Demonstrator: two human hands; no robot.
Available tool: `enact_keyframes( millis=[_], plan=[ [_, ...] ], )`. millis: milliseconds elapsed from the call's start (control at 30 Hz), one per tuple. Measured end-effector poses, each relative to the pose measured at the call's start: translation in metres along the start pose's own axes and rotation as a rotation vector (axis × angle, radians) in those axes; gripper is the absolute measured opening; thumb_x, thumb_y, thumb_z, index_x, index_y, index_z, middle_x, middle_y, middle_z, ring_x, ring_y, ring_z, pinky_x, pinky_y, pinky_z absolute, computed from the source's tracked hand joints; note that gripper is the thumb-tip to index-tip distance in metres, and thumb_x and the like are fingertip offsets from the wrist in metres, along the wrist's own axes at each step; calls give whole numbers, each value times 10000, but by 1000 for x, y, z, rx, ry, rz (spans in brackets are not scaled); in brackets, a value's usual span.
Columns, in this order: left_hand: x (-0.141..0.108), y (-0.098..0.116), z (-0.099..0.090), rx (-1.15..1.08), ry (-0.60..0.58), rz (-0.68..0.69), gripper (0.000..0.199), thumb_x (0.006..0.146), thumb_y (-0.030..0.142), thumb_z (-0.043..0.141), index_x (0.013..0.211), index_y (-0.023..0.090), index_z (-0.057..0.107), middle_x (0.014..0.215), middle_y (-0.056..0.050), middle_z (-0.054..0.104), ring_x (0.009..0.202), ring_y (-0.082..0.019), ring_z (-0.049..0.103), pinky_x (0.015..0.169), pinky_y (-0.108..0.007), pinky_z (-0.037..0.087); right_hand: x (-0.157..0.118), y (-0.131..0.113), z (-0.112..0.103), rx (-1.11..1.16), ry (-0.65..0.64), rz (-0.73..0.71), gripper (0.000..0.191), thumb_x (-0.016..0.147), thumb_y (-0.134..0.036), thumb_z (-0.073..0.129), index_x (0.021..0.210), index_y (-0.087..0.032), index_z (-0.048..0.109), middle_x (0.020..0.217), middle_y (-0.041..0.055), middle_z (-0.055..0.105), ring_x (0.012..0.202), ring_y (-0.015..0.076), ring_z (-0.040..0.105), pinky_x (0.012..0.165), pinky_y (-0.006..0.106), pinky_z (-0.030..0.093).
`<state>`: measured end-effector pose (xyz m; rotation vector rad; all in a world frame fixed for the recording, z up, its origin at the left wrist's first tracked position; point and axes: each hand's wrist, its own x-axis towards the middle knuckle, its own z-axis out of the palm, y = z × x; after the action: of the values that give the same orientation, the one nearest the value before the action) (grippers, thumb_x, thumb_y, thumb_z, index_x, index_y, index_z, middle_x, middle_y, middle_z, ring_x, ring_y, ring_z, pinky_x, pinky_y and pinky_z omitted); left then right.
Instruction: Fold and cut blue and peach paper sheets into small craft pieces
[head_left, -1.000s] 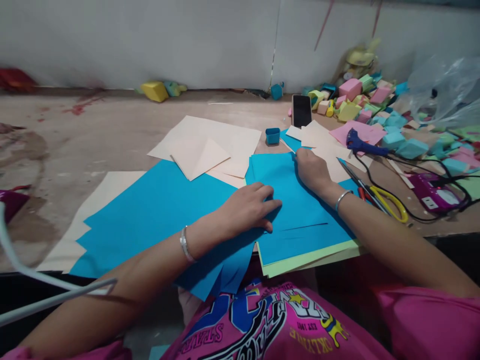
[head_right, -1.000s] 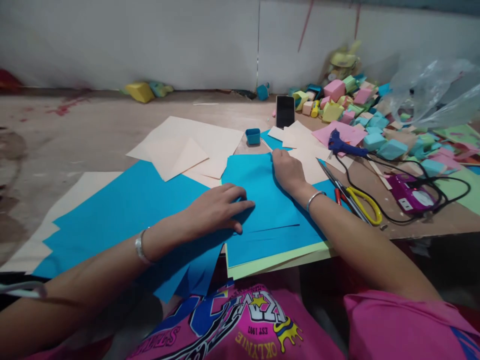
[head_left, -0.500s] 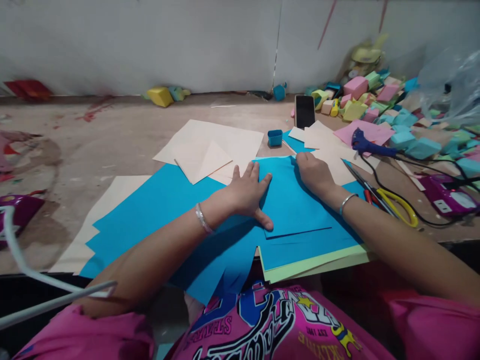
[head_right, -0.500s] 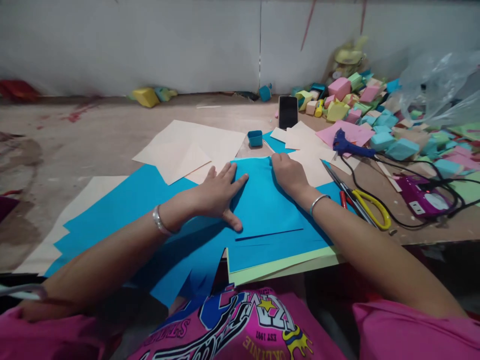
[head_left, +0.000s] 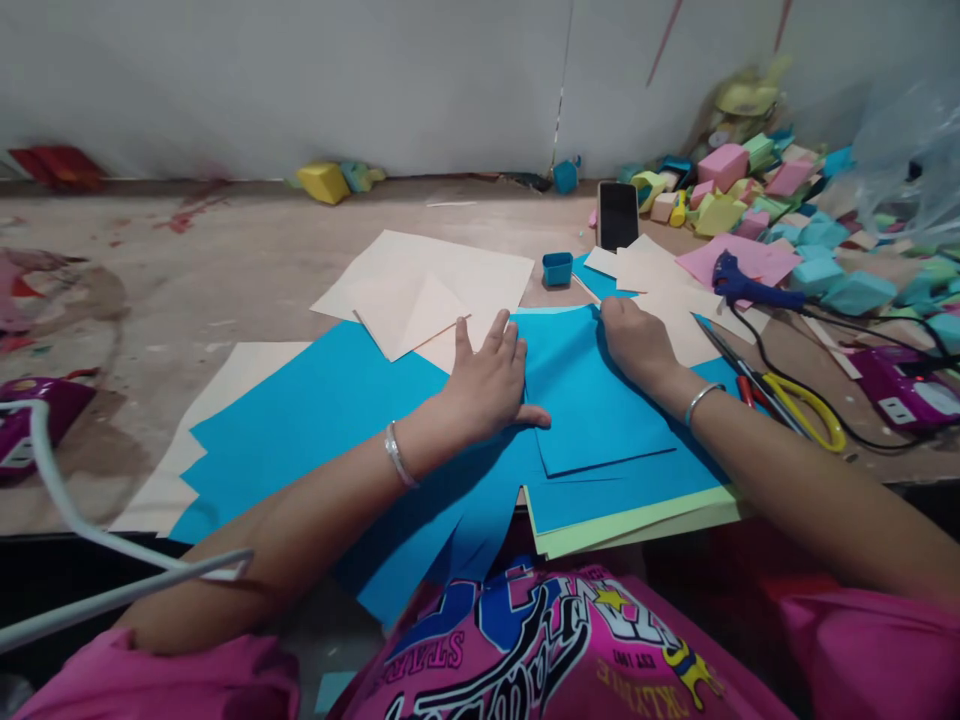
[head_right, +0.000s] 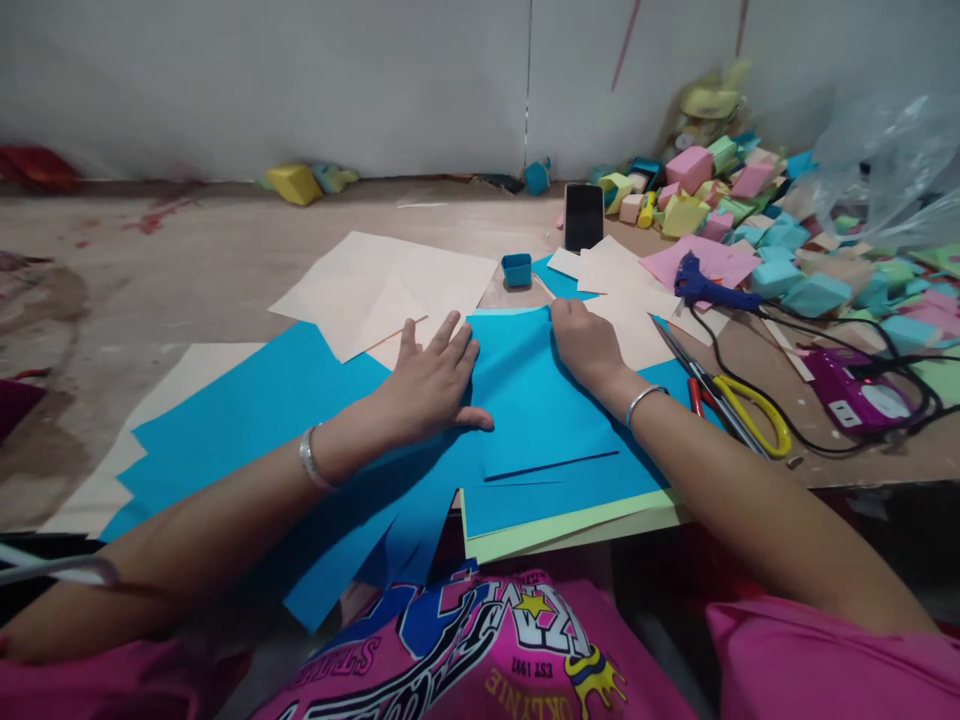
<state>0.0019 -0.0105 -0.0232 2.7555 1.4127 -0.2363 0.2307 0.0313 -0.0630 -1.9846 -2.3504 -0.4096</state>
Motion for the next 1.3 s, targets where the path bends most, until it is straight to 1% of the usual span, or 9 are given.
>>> enact_keyframes(
  millis=[133,300,467,633,733,833,933,1033,1300],
  plan=[
    [-15,8,2,27,83,25,1115,759,769,574,1527,20,266,1611,-276,52,1498,-453,-23,1114,-740,-43,1,1,3,-2,9,-1,303,996,-126,230,1034,-98,530,952,151,598,739,214,546,553,313,232],
    [-46,30,-2,-90,-80,171,950,862,739,431,1527,74,299,1610,-231,136,1510,-398,59,1158,-699,65,1,3,6,1,24,-7,284,1003,-140,247,1026,-105,528,952,142,602,747,212,549,556,309,231],
    [-106,27,-17,-282,-49,502,749,919,644,442,1525,217,339,1618,-74,220,1523,-246,127,1229,-489,220,1,5,8,10,41,-14,261,989,-133,273,1012,-108,532,930,143,601,744,217,546,550,314,227],
    [-190,-30,21,-98,258,176,793,889,136,437,1568,378,108,1606,8,262,1521,-254,127,1203,-594,191,1,8,11,22,55,-21,243,980,-128,295,995,-112,537,926,135,605,761,219,541,547,314,231],
    [-238,-54,62,-23,253,-145,892,796,103,454,1563,412,119,1613,28,223,1511,-317,137,1172,-651,237,2,9,13,21,59,-19,241,992,-150,301,996,-117,539,921,130,608,766,222,538,545,314,227],
    [-269,-58,103,-43,272,-289,951,792,140,520,1536,499,48,1598,122,157,1499,-332,139,1177,-675,233,2,11,16,17,62,-20,233,995,-163,312,996,-126,542,920,130,610,771,227,538,550,316,222],
    [-277,-50,132,-40,470,-399,938,837,204,535,1464,631,-15,1498,246,365,1502,-271,125,1196,-691,192,3,14,19,39,63,-24,216,989,-159,329,989,-140,544,930,132,616,779,228,543,563,314,231],
    [-266,-38,138,-21,492,-335,962,879,90,516,1507,542,-56,1492,48,473,1476,-274,229,1159,-720,227,3,15,21,81,77,-8,196,987,-186,352,982,-151,544,927,136,626,791,235,552,578,310,249],
    [-221,-16,77,-15,499,-121,598,918,155,469,1499,259,370,1454,-132,529,1356,-322,484,1051,-517,445,6,25,13,405,187,52,120,905,-253,434,893,-216,547,870,128,659,810,279,597,685,354,392]
  ],
)
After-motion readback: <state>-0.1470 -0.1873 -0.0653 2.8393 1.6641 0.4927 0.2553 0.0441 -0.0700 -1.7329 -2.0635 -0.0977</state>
